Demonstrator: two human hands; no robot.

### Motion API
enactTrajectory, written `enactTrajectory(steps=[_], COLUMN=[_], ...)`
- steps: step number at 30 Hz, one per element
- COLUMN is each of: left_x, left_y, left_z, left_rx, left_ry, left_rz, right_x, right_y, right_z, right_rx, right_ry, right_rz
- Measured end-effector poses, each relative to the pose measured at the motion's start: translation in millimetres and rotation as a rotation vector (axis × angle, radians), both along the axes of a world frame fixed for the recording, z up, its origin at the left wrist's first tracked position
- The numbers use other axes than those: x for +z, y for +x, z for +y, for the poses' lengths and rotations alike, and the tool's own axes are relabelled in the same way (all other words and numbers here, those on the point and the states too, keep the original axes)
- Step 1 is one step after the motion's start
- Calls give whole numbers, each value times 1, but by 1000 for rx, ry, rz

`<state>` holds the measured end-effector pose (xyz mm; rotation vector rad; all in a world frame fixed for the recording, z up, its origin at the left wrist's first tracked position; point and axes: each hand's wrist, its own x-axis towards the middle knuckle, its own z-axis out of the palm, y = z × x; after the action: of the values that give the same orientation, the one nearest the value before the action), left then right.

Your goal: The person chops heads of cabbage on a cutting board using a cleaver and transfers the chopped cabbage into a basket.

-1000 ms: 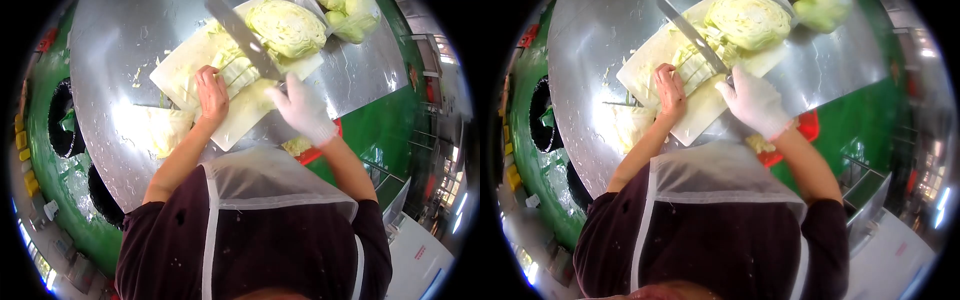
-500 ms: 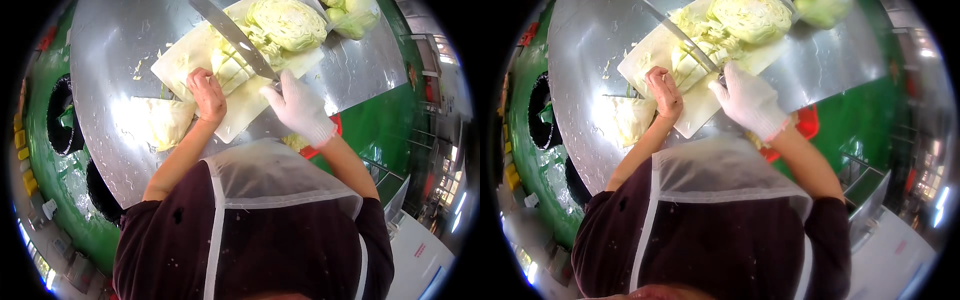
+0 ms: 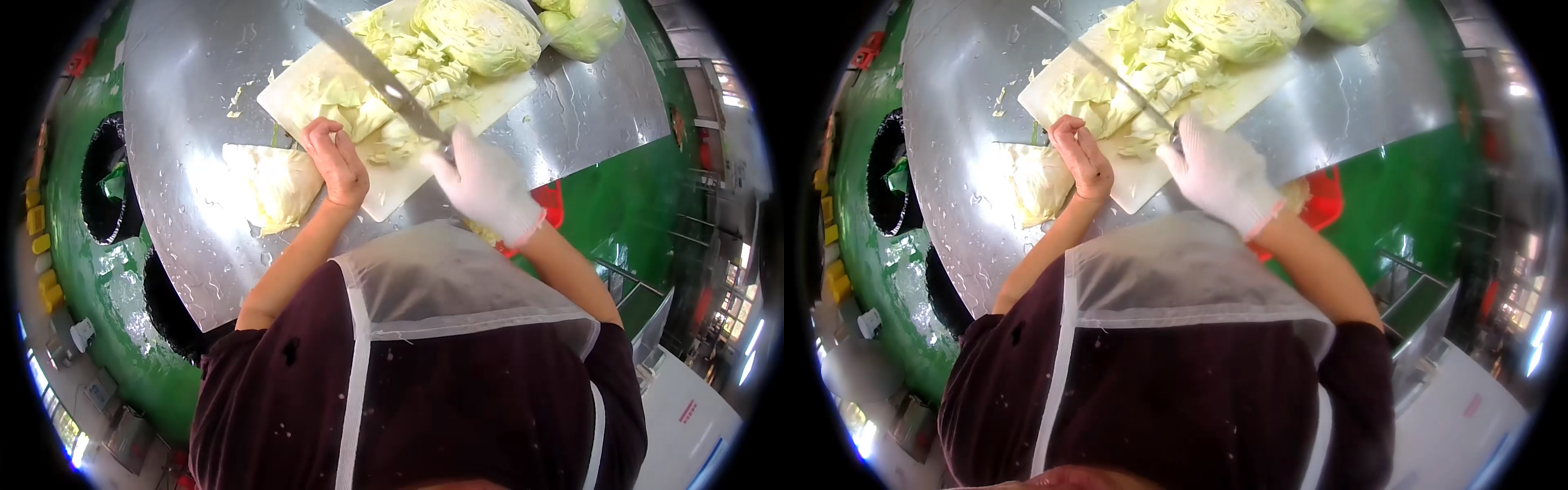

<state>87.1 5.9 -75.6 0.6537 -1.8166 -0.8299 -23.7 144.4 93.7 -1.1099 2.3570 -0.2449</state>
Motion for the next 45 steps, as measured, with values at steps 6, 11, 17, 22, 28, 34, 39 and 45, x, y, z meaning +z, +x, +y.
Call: enactTrajectory(steps=[6, 11, 17, 22, 28, 34, 39, 45], left_x=[10, 46, 23, 13, -2, -9, -13, -11], left_y=[22, 36, 6, 8, 19, 17, 39, 45], left_z=[4, -44, -40, -12, 4, 5, 19, 46], left_rx=[-19, -10, -369, -303, -173, -150, -170, -337], left_ry=[-127, -228, -283, -251, -106, -148, -70, -238], left_rz=[-150, -774, -989, -476, -234, -99, -30, -476], right_x=[-47, -59, -62, -42, -52, -33, -21, -64], right_y=[7, -8, -24, -15, -8, -12, 0, 7], right_z=[-2, 13, 24, 31, 29, 18, 17, 26], right_rx=[0, -65, -126, -72, 60, 39, 168, 110], right_ry=[159, 68, 53, -97, 1, 53, 50, -44], right_rz=[-72, -52, -83, 43, 86, 93, 60, 36])
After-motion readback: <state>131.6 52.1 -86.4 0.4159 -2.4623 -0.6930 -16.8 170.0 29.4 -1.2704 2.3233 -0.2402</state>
